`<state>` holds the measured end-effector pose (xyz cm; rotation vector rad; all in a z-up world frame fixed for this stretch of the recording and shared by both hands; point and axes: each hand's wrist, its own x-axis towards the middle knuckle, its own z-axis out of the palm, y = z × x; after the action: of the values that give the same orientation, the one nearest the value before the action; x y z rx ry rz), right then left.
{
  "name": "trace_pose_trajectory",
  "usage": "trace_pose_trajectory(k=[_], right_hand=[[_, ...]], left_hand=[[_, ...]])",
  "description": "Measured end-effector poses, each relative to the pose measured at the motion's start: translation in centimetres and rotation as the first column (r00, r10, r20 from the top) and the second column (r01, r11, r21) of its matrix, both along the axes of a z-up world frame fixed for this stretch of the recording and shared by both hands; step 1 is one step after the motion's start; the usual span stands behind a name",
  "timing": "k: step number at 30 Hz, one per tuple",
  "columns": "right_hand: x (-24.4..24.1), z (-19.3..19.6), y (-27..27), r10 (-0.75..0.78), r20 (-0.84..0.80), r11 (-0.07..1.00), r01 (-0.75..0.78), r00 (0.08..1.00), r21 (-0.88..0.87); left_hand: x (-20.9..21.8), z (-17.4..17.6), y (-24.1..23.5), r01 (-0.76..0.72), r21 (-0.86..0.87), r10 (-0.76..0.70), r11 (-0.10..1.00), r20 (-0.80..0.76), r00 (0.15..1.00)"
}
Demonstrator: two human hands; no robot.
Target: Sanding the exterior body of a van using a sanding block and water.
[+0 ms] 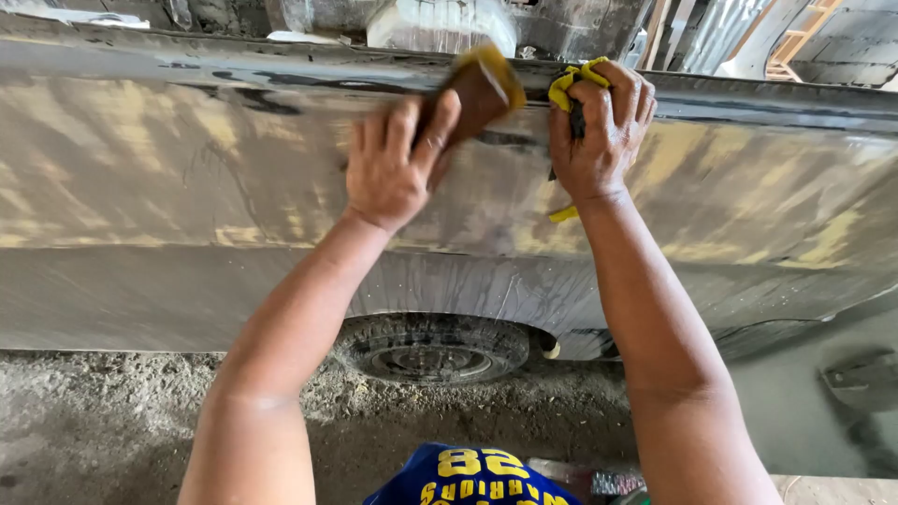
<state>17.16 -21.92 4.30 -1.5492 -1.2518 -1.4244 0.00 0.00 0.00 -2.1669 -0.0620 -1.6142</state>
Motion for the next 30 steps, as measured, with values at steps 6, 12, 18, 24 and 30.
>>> trace_pose_trajectory(k=[6, 12, 18, 24, 30], right_hand=[[0.1, 0.0, 0.1, -0.016, 0.013, 1.000, 0.016, 1.000, 0.012], [-0.1, 0.1, 0.2, -0.012, 0.009, 1.000, 0.011, 1.000, 0.023], [-0.1, 0.0, 0.0, -0.012, 0.007, 1.000, 0.012, 1.000, 0.000], [0.1, -0.1, 0.2, -0.010, 0.000, 1.000, 0.010, 1.000, 0.014], [-0.6, 0.2, 0.0, -0.004, -0.025, 1.000, 0.004, 1.000, 0.016]], left_hand=[[-2.6, -7.7, -2.3, 0.122, 0.316, 0.189, 0.941, -0.788, 0.586], [-2.9, -5.4, -1.6, 0.190, 0.685, 0.508, 0.703, -0.671, 0.541], [0.8, -0.5, 0.9, 0.098, -0.062, -0.105, 0.993, -0.115, 0.988], [-1.3, -4.6, -3.5, -0.149, 0.438, 0.414, 0.886, -0.609, 0.677], [-0.8, -14.5, 0.1, 0.314, 0.238, -0.051, 0.919, -0.720, 0.692]])
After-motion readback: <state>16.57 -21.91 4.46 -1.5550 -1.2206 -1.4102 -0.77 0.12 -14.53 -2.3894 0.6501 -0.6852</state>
